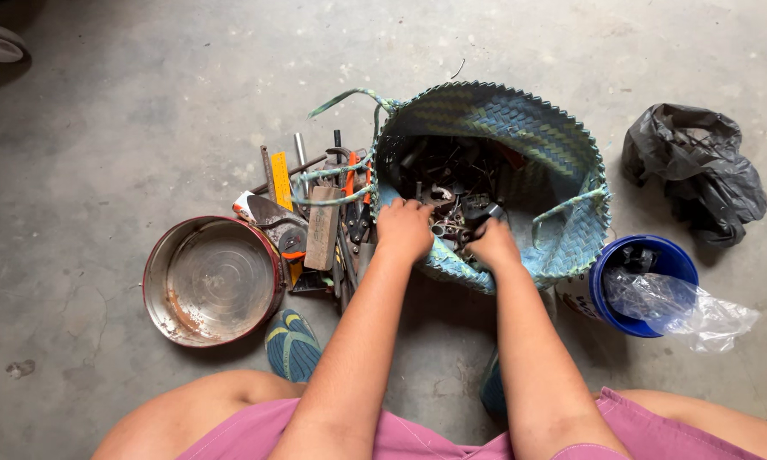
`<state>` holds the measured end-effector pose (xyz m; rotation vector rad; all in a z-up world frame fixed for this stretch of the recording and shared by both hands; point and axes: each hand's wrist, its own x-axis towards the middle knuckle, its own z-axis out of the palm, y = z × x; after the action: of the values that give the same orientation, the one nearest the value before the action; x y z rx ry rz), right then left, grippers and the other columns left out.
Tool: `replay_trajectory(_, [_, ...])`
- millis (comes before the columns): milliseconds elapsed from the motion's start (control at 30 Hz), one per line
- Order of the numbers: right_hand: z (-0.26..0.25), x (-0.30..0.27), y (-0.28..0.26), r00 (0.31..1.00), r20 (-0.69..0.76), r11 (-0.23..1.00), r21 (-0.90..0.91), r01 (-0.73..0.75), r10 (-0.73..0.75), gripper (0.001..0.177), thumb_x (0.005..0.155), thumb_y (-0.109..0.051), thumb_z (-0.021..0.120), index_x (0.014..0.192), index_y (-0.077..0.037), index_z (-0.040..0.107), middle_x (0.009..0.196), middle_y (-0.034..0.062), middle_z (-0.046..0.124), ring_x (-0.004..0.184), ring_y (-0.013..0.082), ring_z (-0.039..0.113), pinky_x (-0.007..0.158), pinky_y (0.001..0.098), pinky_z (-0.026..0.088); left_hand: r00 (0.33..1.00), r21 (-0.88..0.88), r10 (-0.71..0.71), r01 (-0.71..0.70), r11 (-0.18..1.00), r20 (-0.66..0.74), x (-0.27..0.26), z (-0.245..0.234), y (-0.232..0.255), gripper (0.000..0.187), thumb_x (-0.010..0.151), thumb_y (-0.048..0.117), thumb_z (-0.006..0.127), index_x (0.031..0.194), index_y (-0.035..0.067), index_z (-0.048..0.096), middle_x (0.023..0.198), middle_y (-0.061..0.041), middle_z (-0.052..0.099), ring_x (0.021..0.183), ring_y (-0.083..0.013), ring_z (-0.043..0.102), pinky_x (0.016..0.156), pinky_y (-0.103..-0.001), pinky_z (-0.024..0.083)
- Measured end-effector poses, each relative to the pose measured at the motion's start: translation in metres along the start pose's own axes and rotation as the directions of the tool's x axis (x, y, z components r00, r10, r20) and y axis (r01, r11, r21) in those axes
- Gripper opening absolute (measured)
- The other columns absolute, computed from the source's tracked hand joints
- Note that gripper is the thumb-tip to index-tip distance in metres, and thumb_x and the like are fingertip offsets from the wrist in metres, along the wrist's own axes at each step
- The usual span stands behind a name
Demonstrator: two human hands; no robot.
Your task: The person sits on the floor and sorts various tools from a woven basket onto the floor. They handle hammers, pliers, a ruler, and other metal tools one by one, placing them in a pile beside the basket.
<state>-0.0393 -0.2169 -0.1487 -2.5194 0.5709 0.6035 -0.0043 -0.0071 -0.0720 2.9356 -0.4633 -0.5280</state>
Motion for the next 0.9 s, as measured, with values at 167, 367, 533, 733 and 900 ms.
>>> replay_trajectory(167, [-0.007,0.008,-0.003,0.962,-0.268,0.994,0.080,0.073,-0.049,0.100,0.060,-0.026,0.100,0.138,-0.015,0.040,0.149,0.0218,0.040,0.136,0.0440,0.043,0.109,0.0471,0.040,0.930,0.064,-0.035,0.013,0.998,0.366,0.004,-0.034,0.005,0.047,0.086,0.024,0.062,0.132,0.031,0.068,0.138,-0.003,0.062,0.141,-0.0355,0.039,0.113,-0.050,0.031])
replay_trajectory(367, [-0.013,0.006,-0.007,0.997,0.053,0.990,0.124,-0.066,0.060,0.137,0.062,-0.027,0.097,0.160,-0.021,0.001,0.145,0.0320,0.045,0.130,0.0430,0.054,0.107,0.0462,0.046,0.847,0.080,-0.027,-0.018,0.997,0.531,0.001,-0.059,0.016,0.047,0.084,0.023,0.065,0.131,0.025,0.071,0.140,-0.003,0.065,0.149,-0.0354,0.031,0.124,-0.054,0.014])
replay_trajectory(533, [-0.011,0.015,0.002,0.988,0.119,0.992,0.059,-0.108,0.101,0.123,0.069,-0.030,0.092,0.157,-0.005,0.010,0.128,0.0328,0.065,0.120,0.0412,0.067,0.104,0.0436,0.051,0.809,0.143,-0.028,-0.069,0.987,0.588,-0.004,-0.059,0.020,0.047,0.087,0.024,0.059,0.131,0.019,0.075,0.140,-0.006,0.066,0.149,-0.0333,0.035,0.125,-0.055,0.012])
replay_trajectory(733, [0.006,0.005,0.018,0.983,0.137,0.993,0.000,-0.121,0.120,0.113,0.071,-0.042,0.095,0.149,0.007,0.029,0.134,0.0320,0.062,0.127,0.0415,0.061,0.106,0.0439,0.049,0.761,0.205,-0.070,-0.085,0.975,0.645,-0.018,-0.057,0.032,0.052,0.092,0.035,0.056,0.141,0.019,0.064,0.154,-0.012,0.049,0.156,-0.0373,0.017,0.123,-0.056,0.004])
replay_trajectory(900, [0.024,-0.006,0.039,0.953,0.296,0.998,-0.009,-0.070,0.070,0.113,0.061,-0.027,0.098,0.151,0.002,0.034,0.136,0.0262,0.063,0.128,0.0363,0.062,0.106,0.0406,0.050,0.733,0.225,-0.100,-0.074,0.972,0.672,-0.037,-0.046,0.035,0.052,0.093,0.039,0.053,0.139,0.022,0.068,0.155,-0.009,0.056,0.155,-0.0328,0.033,0.125,-0.051,0.015])
